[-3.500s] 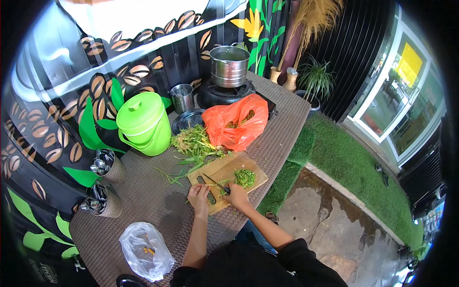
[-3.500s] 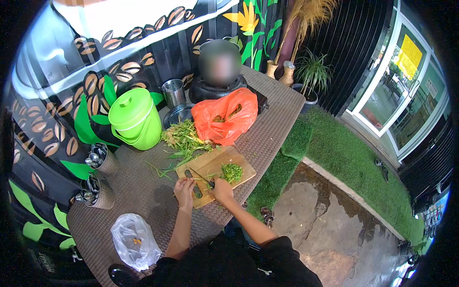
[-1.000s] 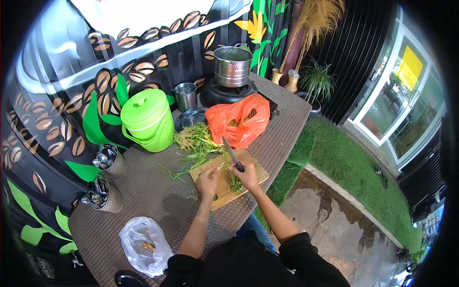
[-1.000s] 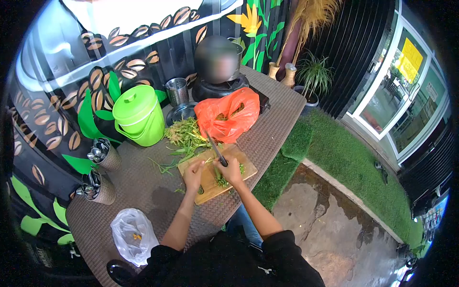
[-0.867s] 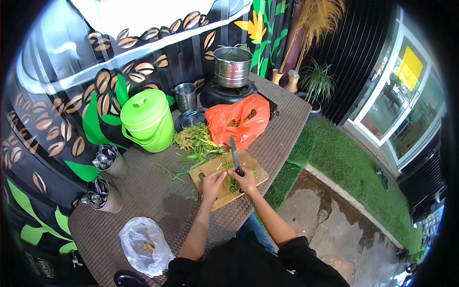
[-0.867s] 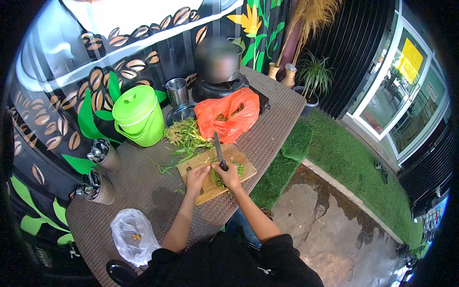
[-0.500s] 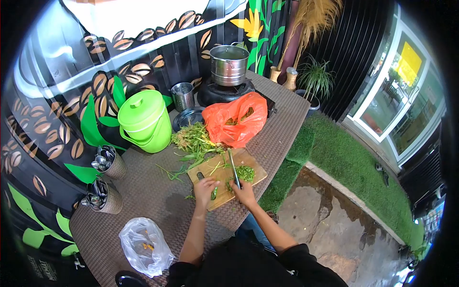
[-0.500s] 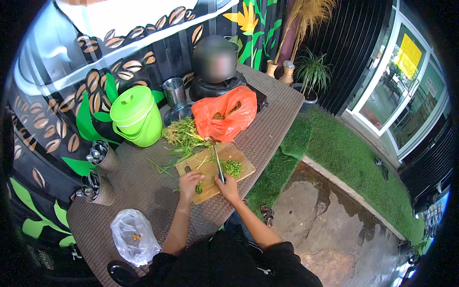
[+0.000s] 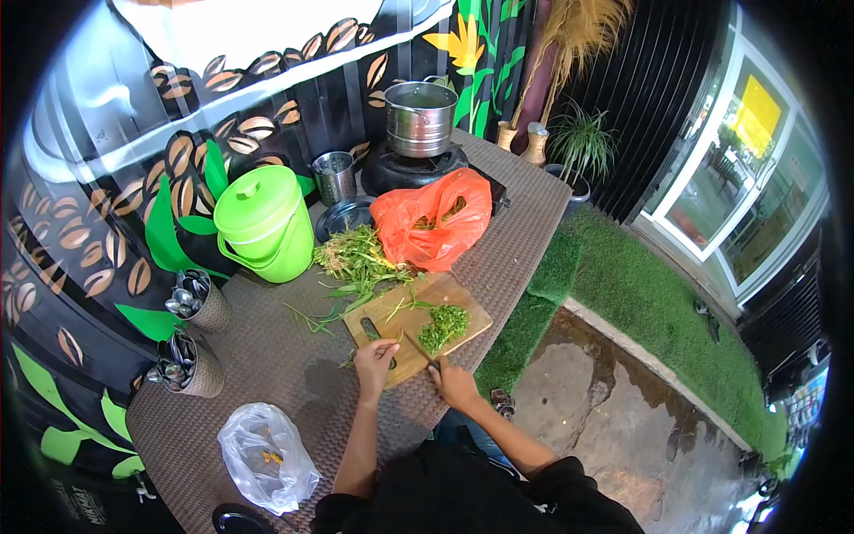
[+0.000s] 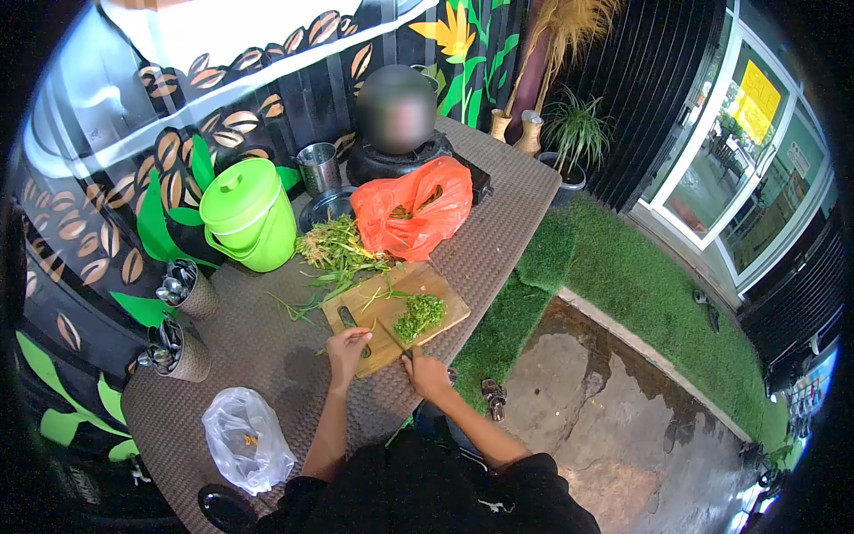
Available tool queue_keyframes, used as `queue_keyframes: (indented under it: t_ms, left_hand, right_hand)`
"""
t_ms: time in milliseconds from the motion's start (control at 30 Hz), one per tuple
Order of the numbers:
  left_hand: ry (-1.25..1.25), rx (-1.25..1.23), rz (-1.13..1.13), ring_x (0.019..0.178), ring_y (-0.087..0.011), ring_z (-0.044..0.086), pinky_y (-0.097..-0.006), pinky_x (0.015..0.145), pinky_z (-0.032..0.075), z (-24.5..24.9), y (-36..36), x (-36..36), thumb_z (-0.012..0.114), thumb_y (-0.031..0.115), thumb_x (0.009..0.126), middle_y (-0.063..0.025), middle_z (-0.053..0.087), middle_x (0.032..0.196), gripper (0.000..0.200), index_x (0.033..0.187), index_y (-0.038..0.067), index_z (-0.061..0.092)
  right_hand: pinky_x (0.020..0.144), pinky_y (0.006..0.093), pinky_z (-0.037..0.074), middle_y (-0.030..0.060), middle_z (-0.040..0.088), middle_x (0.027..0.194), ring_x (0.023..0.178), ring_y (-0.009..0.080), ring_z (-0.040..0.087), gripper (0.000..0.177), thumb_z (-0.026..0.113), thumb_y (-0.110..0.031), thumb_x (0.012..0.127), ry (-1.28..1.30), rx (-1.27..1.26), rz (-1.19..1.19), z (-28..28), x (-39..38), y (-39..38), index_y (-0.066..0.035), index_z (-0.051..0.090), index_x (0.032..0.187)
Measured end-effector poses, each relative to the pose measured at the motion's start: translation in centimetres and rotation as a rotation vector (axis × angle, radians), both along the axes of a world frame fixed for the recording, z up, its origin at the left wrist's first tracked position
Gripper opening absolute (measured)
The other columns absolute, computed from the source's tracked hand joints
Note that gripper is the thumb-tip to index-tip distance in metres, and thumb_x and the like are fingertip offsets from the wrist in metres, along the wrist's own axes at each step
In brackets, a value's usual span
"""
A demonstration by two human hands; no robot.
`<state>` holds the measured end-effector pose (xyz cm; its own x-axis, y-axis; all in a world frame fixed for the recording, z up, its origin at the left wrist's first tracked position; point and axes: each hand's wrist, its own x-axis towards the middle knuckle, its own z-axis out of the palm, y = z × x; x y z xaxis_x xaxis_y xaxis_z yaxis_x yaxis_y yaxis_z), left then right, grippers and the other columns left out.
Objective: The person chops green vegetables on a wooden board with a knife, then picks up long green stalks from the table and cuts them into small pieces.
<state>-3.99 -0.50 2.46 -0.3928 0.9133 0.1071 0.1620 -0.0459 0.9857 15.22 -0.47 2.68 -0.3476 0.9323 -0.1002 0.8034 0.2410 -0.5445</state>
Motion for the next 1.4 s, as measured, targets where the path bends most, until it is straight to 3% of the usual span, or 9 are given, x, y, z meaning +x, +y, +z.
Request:
queue_keyframes:
  t_ms: [100,300,367,467,767,1167,1400]
  left_hand:
    - [0.092,-0.074,-0.048,0.075,-0.0152,0.065,-0.0268,0.071,0.050,0.2,0.1,0.9,0.070,0.009,0.080,-0.0103,0.069,0.082,0.016,0.091,-0.002,0.068]
    - [0.318,0.023,-0.114,0.080,-0.0259,0.064,-0.0333,0.076,0.049,-1.4,1.1,2.2,0.070,0.006,0.075,-0.0122,0.067,0.083,0.015,0.087,-0.001,0.068]
    - [0.535,0.040,-0.106,0.086,-0.0302,0.061,-0.0364,0.077,0.048,-1.6,1.2,2.5,0.070,0.006,0.072,-0.0145,0.065,0.085,0.014,0.086,0.000,0.068]
    - [0.592,0.076,-0.114,0.091,-0.0304,0.058,-0.0374,0.080,0.046,-1.8,1.3,2.7,0.070,0.008,0.073,-0.0140,0.064,0.088,0.015,0.086,0.001,0.068]
    - [0.693,0.074,-0.096,0.094,-0.0306,0.052,-0.0386,0.081,0.045,-1.0,1.3,3.5,0.066,0.005,0.078,-0.0142,0.060,0.089,0.011,0.087,0.000,0.067]
    - [0.641,0.174,-0.066,0.091,-0.0311,0.049,-0.0406,0.081,0.040,-2.2,1.3,3.8,0.062,0.011,0.081,-0.0127,0.056,0.086,0.014,0.090,0.000,0.065]
    - [0.683,0.190,-0.033,0.090,-0.0305,0.049,-0.0406,0.080,0.039,-1.7,1.2,4.1,0.063,0.011,0.081,-0.0113,0.056,0.084,0.012,0.088,0.002,0.065]
  right_hand:
    - [0.063,0.0522,0.050,0.0257,0.063,0.073,0.069,0.0437,0.062,0.039,0.041,-0.037,0.095,0.013,0.058,-0.062,-1.1,0.8,1.6,0.000,0.046,0.105]
    - [0.060,0.0521,0.050,0.0268,0.063,0.075,0.069,0.0442,0.061,0.039,0.047,-0.036,0.093,0.016,0.058,-0.143,-1.4,0.4,2.0,0.001,0.049,0.104]
    - [0.060,0.0517,0.050,0.0267,0.063,0.075,0.069,0.0442,0.061,0.039,0.048,-0.035,0.093,0.019,0.064,-0.147,-1.3,0.3,1.8,0.002,0.049,0.103]
    - [0.059,0.0509,0.050,0.0263,0.063,0.074,0.067,0.0435,0.062,0.037,0.050,-0.034,0.092,0.016,0.094,-0.139,-1.5,0.2,1.7,0.002,0.050,0.101]
    - [0.059,0.0506,0.050,0.0258,0.062,0.071,0.066,0.0426,0.062,0.033,0.050,-0.031,0.092,-0.014,0.106,-0.140,-0.2,0.1,1.0,0.001,0.048,0.099]
    - [0.062,0.0515,0.051,0.0275,0.062,0.072,0.070,0.0439,0.063,0.032,0.045,-0.029,0.094,-0.068,0.039,-0.057,0.7,-0.3,1.2,0.001,0.045,0.102]
    - [0.063,0.0515,0.052,0.0280,0.063,0.077,0.073,0.0440,0.063,0.032,0.045,-0.030,0.094,-0.098,-0.036,-0.162,-0.7,-2.1,1.7,0.002,0.045,0.102]
